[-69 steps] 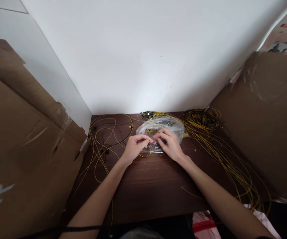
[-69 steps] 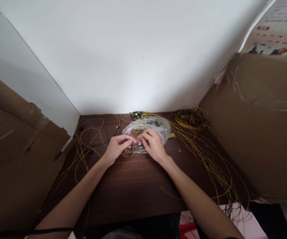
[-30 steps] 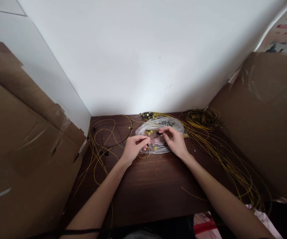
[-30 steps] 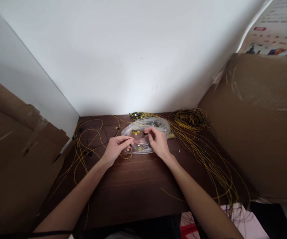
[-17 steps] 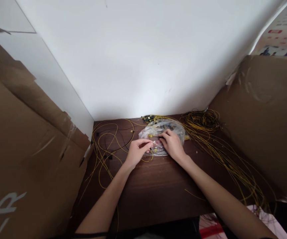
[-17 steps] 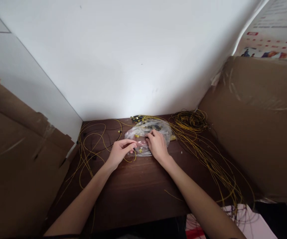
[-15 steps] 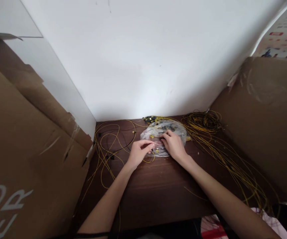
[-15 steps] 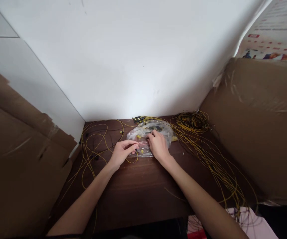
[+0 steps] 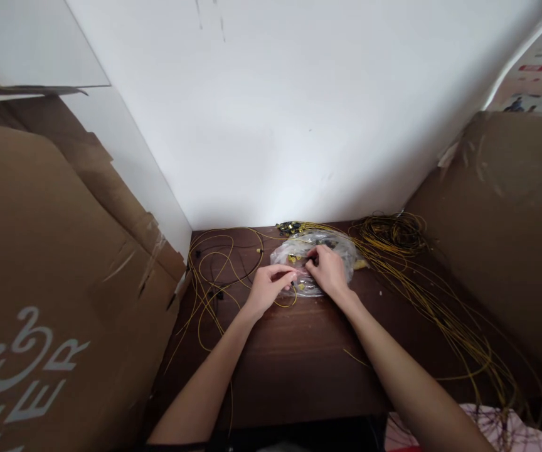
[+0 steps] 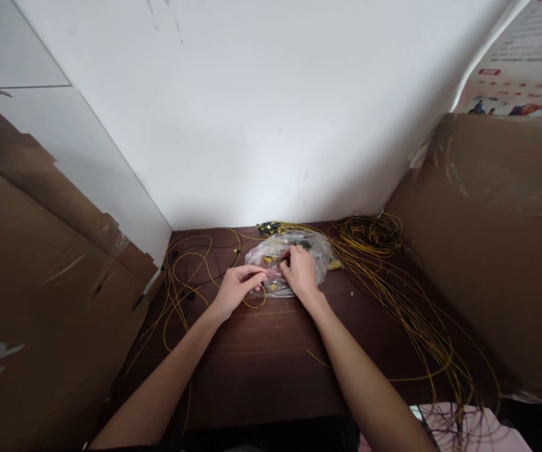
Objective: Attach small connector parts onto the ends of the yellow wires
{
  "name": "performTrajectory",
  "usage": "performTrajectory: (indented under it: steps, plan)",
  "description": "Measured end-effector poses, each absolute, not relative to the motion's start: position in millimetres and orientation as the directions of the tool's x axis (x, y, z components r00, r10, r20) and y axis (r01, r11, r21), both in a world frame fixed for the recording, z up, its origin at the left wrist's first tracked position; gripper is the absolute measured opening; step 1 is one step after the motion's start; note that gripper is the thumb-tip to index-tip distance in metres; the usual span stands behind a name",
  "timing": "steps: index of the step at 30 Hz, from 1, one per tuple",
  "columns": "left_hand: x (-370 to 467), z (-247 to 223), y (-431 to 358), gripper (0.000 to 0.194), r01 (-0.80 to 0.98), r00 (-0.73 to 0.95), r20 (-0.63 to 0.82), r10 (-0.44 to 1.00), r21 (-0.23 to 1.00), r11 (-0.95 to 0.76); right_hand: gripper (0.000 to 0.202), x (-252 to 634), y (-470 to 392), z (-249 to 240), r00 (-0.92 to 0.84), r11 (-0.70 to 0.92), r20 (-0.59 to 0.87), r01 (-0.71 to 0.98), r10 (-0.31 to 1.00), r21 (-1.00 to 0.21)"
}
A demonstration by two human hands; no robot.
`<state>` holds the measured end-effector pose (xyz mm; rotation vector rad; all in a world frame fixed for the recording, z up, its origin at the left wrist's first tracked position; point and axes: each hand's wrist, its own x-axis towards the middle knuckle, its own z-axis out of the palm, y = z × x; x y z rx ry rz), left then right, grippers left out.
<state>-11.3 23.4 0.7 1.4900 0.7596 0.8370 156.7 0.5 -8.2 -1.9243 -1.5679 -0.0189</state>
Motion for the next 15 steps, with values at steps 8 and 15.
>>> performTrajectory:
  steps: [8,15]
  plan:
    - [-11.0,3.3,23.9,0.024,-0.018,0.506,0.057,0.861,0.998,-0.056,0.017,158.2,0.5,2.9,0.370,0.101,0.494,0.713,0.787,-0.694]
    - [-10.2,3.7,24.3,0.023,-0.053,0.503,0.046,0.863,0.998,-0.023,0.017,158.1,-5.6,14.0,0.362,0.189,0.541,0.673,0.759,-0.715]
